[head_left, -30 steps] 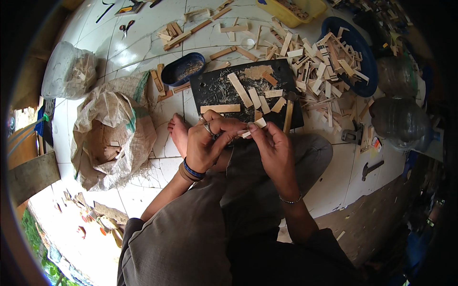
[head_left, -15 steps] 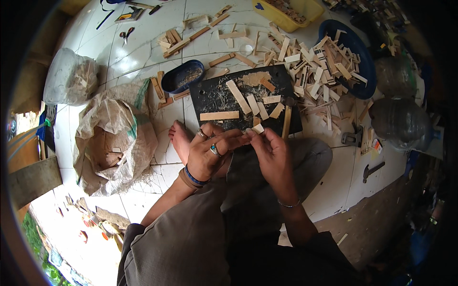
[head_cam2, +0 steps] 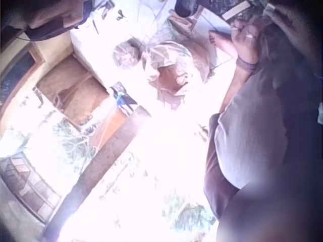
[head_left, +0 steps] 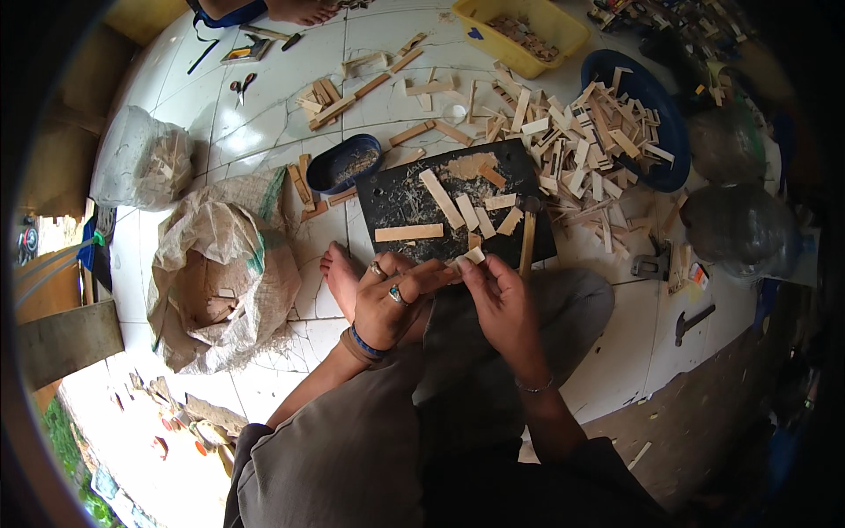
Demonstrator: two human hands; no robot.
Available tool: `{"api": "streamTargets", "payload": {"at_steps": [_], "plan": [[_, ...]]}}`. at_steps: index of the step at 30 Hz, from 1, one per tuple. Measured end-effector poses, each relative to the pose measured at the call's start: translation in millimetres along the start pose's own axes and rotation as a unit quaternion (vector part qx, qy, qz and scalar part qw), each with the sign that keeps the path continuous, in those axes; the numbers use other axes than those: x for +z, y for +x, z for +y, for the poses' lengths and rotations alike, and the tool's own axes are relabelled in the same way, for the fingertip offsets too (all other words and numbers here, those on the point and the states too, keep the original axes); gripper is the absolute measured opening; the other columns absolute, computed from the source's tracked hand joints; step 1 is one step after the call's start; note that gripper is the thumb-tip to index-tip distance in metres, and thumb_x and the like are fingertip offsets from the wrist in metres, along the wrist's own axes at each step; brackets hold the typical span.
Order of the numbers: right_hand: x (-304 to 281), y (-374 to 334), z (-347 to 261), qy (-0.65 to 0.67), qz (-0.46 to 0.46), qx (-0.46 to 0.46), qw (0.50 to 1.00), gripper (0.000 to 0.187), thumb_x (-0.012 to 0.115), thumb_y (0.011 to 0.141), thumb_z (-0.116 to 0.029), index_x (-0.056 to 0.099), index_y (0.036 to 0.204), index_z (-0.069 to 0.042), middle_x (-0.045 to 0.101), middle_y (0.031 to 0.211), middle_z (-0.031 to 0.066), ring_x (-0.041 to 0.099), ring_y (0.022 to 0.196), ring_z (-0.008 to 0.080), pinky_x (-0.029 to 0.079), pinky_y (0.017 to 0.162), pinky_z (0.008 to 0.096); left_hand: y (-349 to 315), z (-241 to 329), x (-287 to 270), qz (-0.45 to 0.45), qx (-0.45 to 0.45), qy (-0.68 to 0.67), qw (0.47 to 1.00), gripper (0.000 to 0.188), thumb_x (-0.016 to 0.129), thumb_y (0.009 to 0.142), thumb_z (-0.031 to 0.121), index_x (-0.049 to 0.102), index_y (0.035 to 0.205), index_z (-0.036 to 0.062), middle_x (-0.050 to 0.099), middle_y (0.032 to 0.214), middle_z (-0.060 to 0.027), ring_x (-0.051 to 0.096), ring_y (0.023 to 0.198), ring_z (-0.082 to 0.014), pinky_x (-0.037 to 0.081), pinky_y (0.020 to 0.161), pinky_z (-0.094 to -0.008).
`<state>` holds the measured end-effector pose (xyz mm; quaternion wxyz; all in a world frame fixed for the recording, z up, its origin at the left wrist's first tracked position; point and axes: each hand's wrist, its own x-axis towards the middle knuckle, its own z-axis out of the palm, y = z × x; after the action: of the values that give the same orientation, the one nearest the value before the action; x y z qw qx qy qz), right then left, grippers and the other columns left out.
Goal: The person sits on the floor and repeatedly splits small wooden sticks using a hammer and a metal wedge. They pick up sticks from a sack, position them on a black board, strike them with the hammer, and place the split pieces into a blue tray.
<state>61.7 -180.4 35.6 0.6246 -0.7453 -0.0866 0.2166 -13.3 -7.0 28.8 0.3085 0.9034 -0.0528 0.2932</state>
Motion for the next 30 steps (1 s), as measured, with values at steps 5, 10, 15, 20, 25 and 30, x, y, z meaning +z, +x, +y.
{"api": "streamTargets", "payload": {"at_steps": [5,10,15,20,25,30], "plan": [[-26,-5,2,-0.190,0.147,-0.079,0.967,0.035,0.077,0.096,-0.026,0.066,0.121,-0.005,0.067,0.104,0.0083,0.063,0.094,0.0224,0.050,0.079,0.0353,-2,0,6,0.028,-0.014,0.000,1.000,0.038,0.088,0.076,0.013,0.072,0.110,0.0185,0.075,0.106,0.0105,0.066,0.079,-0.0157,0.039,0.084,-0.0481],[-55,-21,17,-0.405,0.122,0.014,0.906,0.050,0.081,0.090,-0.036,0.057,0.122,-0.005,0.065,0.105,0.0150,0.065,0.098,0.0332,0.051,0.083,0.0460,1,-3,12,0.082,0.017,-0.002,0.996,0.054,0.086,0.078,0.004,0.060,0.125,0.0066,0.074,0.107,-0.0011,0.061,0.074,-0.0209,0.050,0.070,-0.0356],[-72,-33,33,-0.424,0.050,0.083,0.901,0.040,0.057,0.107,-0.034,0.053,0.126,0.000,0.067,0.104,0.0298,0.067,0.093,0.0487,0.052,0.078,0.0524,3,2,7,0.061,-0.007,-0.015,0.998,0.055,0.086,0.080,0.007,0.052,0.124,0.0067,0.075,0.102,-0.0004,0.062,0.073,-0.0227,0.047,0.071,-0.0353],[-91,-33,5,-0.455,0.118,0.013,0.882,0.037,0.047,0.112,-0.028,0.053,0.135,0.001,0.069,0.100,0.0280,0.066,0.091,0.0507,0.051,0.076,0.0534,8,5,7,0.073,-0.027,-0.097,0.992,0.046,0.082,0.085,0.007,0.046,0.113,0.0081,0.076,0.097,-0.0012,0.069,0.080,-0.0238,0.044,0.073,-0.0344],[-121,-49,-70,-0.390,-0.011,0.000,0.921,0.037,0.051,0.108,-0.014,0.054,0.142,0.003,0.074,0.100,0.0233,0.075,0.085,0.0342,0.056,0.071,0.0412,3,6,5,0.056,-0.044,-0.075,0.995,0.045,0.082,0.086,0.008,0.044,0.112,0.0074,0.076,0.097,-0.0010,0.071,0.084,-0.0238,0.045,0.075,-0.0351],[-104,-68,-86,-0.431,-0.137,-0.114,0.885,0.047,0.056,0.104,-0.005,0.051,0.150,-0.001,0.073,0.106,0.0220,0.074,0.080,0.0322,0.056,0.070,0.0404,-1,1,8,0.058,-0.042,-0.031,0.997,0.047,0.084,0.086,0.012,0.045,0.113,0.0061,0.077,0.095,-0.0002,0.070,0.084,-0.0242,0.047,0.077,-0.0368]]}}
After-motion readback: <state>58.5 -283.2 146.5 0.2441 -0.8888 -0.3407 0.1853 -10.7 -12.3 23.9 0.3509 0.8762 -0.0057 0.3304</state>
